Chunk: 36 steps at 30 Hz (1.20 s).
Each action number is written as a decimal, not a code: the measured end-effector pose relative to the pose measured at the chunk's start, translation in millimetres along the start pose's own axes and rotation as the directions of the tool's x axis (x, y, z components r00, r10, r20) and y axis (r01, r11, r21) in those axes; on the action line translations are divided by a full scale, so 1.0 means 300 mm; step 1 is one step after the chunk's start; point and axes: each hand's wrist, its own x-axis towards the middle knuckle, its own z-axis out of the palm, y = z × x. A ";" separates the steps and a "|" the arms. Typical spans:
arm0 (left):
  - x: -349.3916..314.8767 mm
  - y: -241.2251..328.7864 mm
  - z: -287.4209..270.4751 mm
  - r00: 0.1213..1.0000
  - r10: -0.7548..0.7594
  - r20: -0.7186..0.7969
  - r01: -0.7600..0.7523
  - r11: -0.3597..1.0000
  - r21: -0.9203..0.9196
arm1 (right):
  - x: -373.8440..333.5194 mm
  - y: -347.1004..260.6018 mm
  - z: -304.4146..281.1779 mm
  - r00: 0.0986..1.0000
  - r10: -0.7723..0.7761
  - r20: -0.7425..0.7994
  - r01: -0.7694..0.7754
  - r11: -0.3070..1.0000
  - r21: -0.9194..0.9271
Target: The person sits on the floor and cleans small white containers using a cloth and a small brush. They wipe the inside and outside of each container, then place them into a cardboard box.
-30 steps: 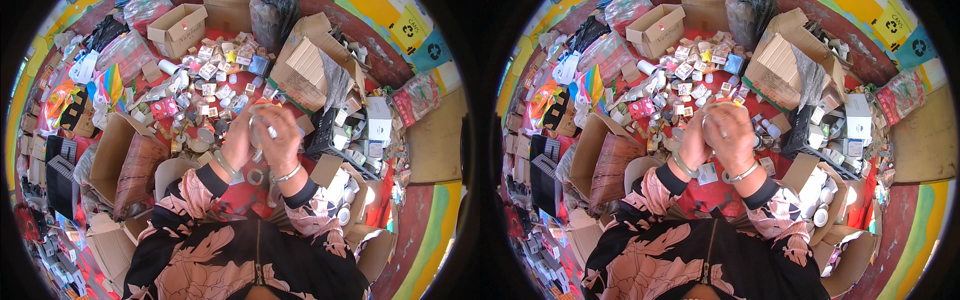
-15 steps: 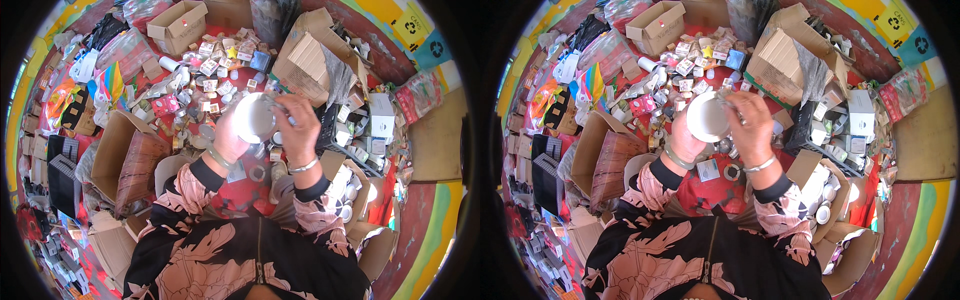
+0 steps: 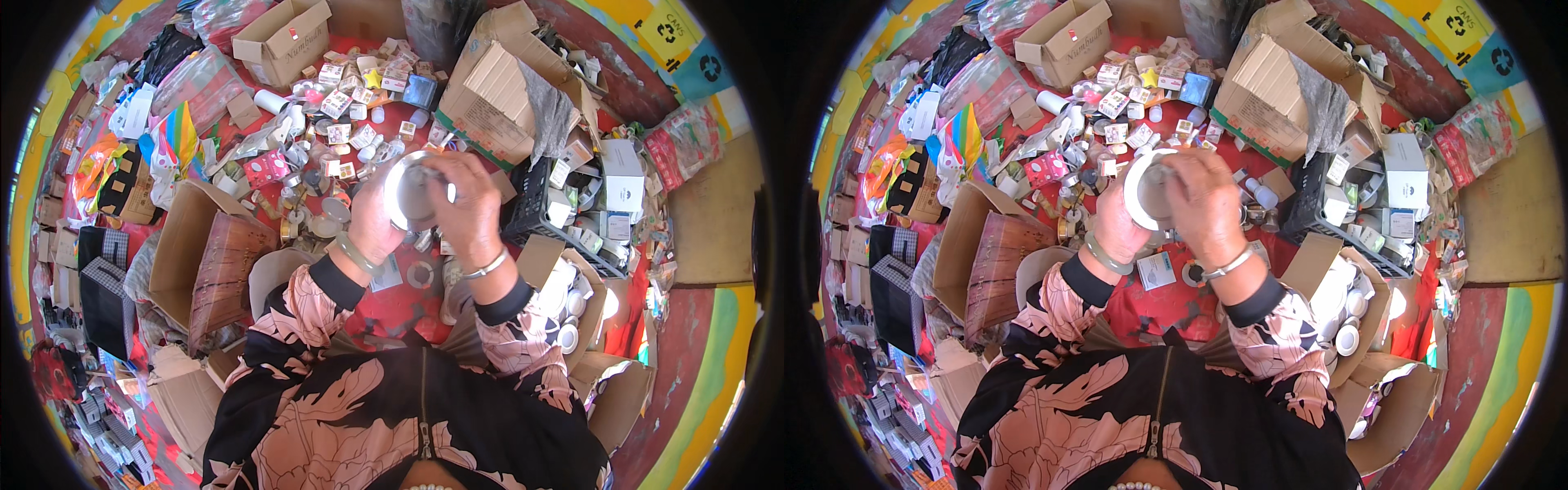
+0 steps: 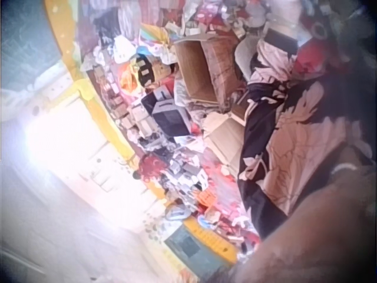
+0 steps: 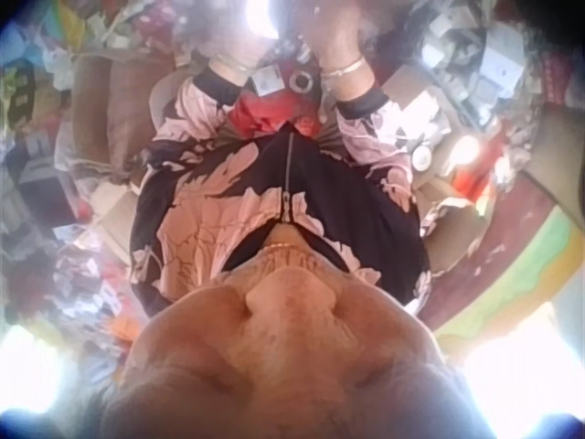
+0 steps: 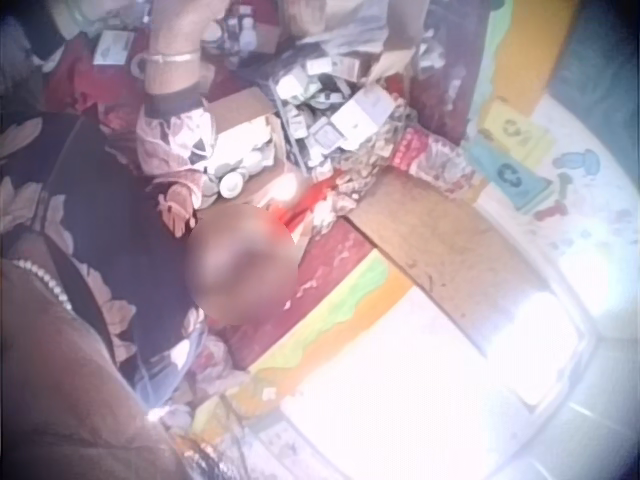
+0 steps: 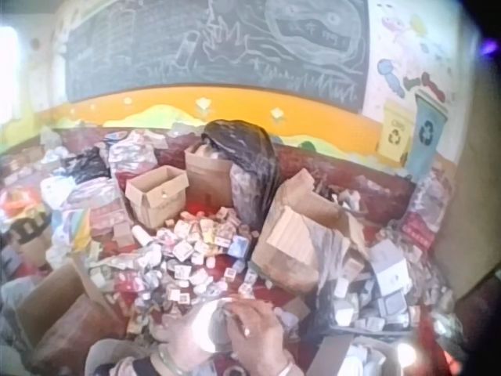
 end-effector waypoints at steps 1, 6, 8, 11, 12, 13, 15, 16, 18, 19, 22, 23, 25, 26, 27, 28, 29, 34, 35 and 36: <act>0.001 -0.009 -0.014 0.998 -0.023 -0.062 0.022 1.000 -0.010 | 0.003 -0.016 0.023 0.998 -0.046 -0.034 0.047 0.998 0.032; 0.029 0.036 -0.041 0.997 0.008 -0.071 -0.008 1.000 -0.003 | -0.005 -0.009 -0.021 0.937 -0.103 0.335 0.081 0.994 0.080; 0.029 0.042 -0.050 0.999 0.046 0.005 -0.045 0.997 -0.068 | 0.001 0.047 -0.085 0.925 -0.029 0.380 0.083 0.989 -0.126; 0.029 0.037 -0.079 0.995 0.090 0.035 -0.089 0.996 -0.023 | 0.013 0.079 -0.088 1.000 0.028 0.008 -0.026 0.983 -0.184; 0.030 0.025 -0.089 0.981 0.186 0.048 -0.192 0.948 0.255 | 0.011 0.054 -0.073 0.991 0.130 -0.045 -0.133 0.988 -0.079; 0.033 0.014 -0.086 0.958 0.273 0.087 -0.279 0.813 0.511 | 0.014 0.028 -0.056 0.968 0.234 -0.088 -0.232 0.972 0.034; 0.030 -0.007 -0.072 0.916 0.353 0.191 -0.372 0.566 0.736 | -0.001 0.040 -0.013 0.957 0.245 -0.153 -0.234 0.968 0.087; 0.017 -0.016 -0.049 0.905 0.358 0.232 -0.401 0.529 0.748 | -0.003 0.038 -0.003 0.948 0.266 -0.177 -0.258 0.964 0.069; 0.003 -0.027 0.003 0.943 0.295 0.154 -0.329 0.750 0.573 | 0.004 0.037 0.012 0.945 0.233 -0.228 -0.219 0.972 0.086; -0.003 -0.029 0.034 0.979 0.196 0.055 -0.203 0.925 0.322 | 0.006 0.034 0.018 0.944 0.215 -0.249 -0.196 0.976 0.097; -0.013 -0.038 0.032 0.995 0.098 0.007 -0.098 0.989 0.111 | 0.014 -0.002 0.023 0.989 0.058 -0.140 -0.043 0.993 0.111; -0.007 -0.033 0.021 0.992 0.124 0.035 -0.128 0.976 0.175 | 0.002 -0.029 0.029 0.994 0.095 -0.054 -0.080 0.966 0.245; 0.000 -0.011 -0.015 0.985 0.137 0.103 -0.159 0.952 0.262 | -0.023 -0.052 0.031 0.995 -0.040 0.091 0.017 0.971 0.240; 0.002 0.007 -0.028 0.983 0.124 0.137 -0.159 0.945 0.285 | -0.040 -0.062 0.033 0.985 -0.028 0.168 -0.022 0.957 0.288; -0.002 0.018 -0.031 0.963 0.188 0.194 -0.269 0.698 0.663 | -0.043 -0.057 0.031 0.982 -0.038 0.183 -0.017 0.958 0.288; -0.009 0.015 -0.021 0.965 0.193 0.179 -0.262 0.677 0.688 | -0.040 -0.051 0.026 0.989 -0.089 0.114 0.063 0.975 0.215; -0.013 0.016 -0.012 0.966 0.198 0.164 -0.255 0.654 0.713 | -0.027 -0.039 0.021 0.988 -0.144 0.050 0.137 0.981 0.135; 0.005 -0.019 0.018 0.995 0.035 0.091 -0.042 0.996 0.077 | 0.025 0.071 -0.031 0.995 0.004 -0.104 -0.015 0.995 -0.102; 0.002 -0.008 0.018 0.972 0.135 0.190 -0.202 0.893 0.403 | 0.022 0.089 -0.034 0.995 0.056 -0.085 -0.060 0.997 -0.042; -0.004 0.005 0.018 0.931 0.230 0.285 -0.364 0.663 0.654 | 0.009 0.092 -0.035 0.998 0.021 -0.063 -0.025 0.997 -0.072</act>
